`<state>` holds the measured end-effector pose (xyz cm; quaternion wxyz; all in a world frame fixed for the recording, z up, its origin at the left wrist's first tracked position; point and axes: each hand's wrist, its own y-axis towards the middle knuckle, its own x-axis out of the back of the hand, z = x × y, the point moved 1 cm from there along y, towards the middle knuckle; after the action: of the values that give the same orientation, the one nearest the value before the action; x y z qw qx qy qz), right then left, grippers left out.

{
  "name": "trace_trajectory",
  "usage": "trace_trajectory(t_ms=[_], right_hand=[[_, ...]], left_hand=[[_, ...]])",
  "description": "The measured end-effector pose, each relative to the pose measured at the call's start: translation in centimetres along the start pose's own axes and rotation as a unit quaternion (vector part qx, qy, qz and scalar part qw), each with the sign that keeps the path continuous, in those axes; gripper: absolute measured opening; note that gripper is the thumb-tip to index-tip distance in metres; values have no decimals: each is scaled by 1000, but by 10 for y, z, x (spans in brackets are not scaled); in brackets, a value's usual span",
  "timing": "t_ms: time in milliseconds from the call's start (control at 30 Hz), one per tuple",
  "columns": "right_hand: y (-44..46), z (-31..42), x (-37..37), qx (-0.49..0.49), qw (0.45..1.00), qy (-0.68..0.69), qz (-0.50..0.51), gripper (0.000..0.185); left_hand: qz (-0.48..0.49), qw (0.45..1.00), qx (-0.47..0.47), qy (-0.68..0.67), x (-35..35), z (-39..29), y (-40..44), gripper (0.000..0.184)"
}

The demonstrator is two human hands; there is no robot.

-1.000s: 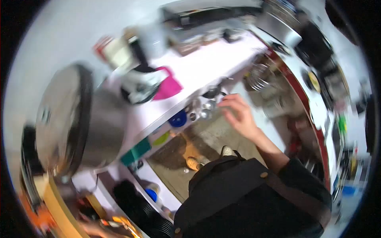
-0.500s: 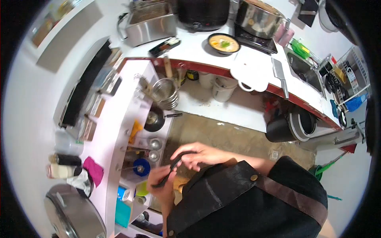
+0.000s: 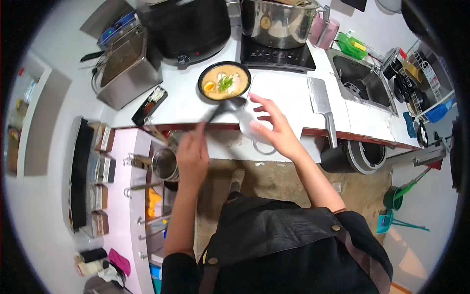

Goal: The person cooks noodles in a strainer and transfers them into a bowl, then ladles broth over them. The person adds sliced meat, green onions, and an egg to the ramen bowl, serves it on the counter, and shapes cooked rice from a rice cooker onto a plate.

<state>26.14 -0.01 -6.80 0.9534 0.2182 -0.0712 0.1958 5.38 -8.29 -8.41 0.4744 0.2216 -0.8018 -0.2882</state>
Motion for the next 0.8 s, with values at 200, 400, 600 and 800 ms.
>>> trace_trajectory(t_ms=[200,400,600,800], right_hand=[[27,-59,12,-149,971,68,-172,33],[47,-87,-3,-216,949,116,-199,35],[78,-107,-25,-304,884,281,-216,45],[108,-103,-35,-349,792,483,-130,71]], left_hand=[[31,999,40,2,-92,104,94,31],[130,986,102,-26,-117,123,119,29],[205,969,131,45,-103,128,151,40],[356,874,268,-194,-159,164,202,50]])
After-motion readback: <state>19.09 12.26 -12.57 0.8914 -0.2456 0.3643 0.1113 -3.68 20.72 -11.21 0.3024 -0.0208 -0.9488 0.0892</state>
